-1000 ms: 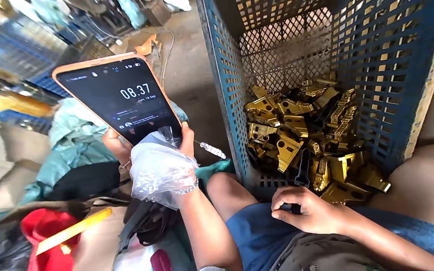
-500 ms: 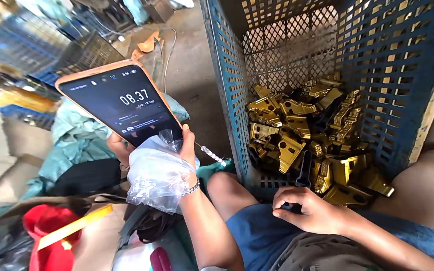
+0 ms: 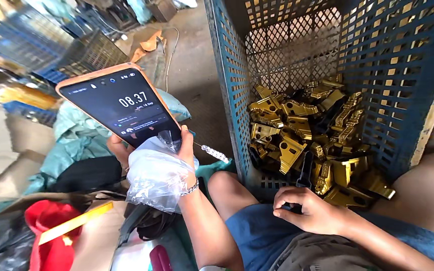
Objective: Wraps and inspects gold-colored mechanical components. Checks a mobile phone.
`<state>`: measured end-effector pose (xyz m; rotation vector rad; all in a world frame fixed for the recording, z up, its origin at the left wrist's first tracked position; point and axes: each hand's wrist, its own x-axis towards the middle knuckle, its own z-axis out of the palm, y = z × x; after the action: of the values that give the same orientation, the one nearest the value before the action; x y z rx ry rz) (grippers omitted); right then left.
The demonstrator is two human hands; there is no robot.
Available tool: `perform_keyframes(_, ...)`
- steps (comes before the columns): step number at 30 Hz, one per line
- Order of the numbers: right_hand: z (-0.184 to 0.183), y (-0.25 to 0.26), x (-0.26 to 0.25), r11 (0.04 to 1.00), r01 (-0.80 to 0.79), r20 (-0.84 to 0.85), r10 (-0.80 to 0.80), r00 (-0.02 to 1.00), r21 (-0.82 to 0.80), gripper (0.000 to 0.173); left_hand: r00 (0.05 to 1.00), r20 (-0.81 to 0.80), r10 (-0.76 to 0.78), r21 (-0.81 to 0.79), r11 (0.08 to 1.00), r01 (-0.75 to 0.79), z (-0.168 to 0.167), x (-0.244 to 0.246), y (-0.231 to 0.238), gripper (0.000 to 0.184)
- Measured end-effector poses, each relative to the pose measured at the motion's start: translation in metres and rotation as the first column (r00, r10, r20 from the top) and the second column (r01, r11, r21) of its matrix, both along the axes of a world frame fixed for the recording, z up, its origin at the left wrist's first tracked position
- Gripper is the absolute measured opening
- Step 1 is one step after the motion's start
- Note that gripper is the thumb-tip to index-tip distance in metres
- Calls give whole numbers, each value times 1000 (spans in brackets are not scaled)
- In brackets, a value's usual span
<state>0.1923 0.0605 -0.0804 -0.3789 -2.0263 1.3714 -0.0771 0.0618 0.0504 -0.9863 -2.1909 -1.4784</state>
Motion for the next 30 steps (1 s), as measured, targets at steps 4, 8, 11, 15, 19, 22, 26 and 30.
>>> perform_keyframes(4,-2,-1,1,1000,-4,3,4,1000,-5,18,999,-23,-29,-6,1000,29,-6,-13,-6,68)
perform_keyframes(8,-3,-1,2,1000,-9,-5,9,1000,-18,17,993,-106,-47,-182,983,27,-29,-49,-46,64)
perform_keyframes(11,-4,0,5,1000,-12,-18,11,1000,-28,18,951,-308,34,-270,955,-121,-38,-50,-101,74)
perform_keyframes(15,-7,2,9,999,-7,9,7,1000,-49,19,964,-264,44,-436,886,-160,-64,-48,-172,100)
perform_keyframes(19,-6,2,17,995,-38,201,57,978,-97,21,970,112,216,-875,484,-6,-80,-33,-205,91)
perform_keyframes(22,-4,6,28,989,-37,384,90,919,-143,22,961,165,221,-922,380,71,-115,-30,-220,86)
perform_keyframes(26,-13,9,50,993,57,395,-11,919,-106,22,989,102,105,-887,459,43,-123,-20,-217,70)
perform_keyframes(30,-6,18,56,972,196,379,-134,916,-131,21,911,124,-392,-495,772,400,-102,17,-169,40)
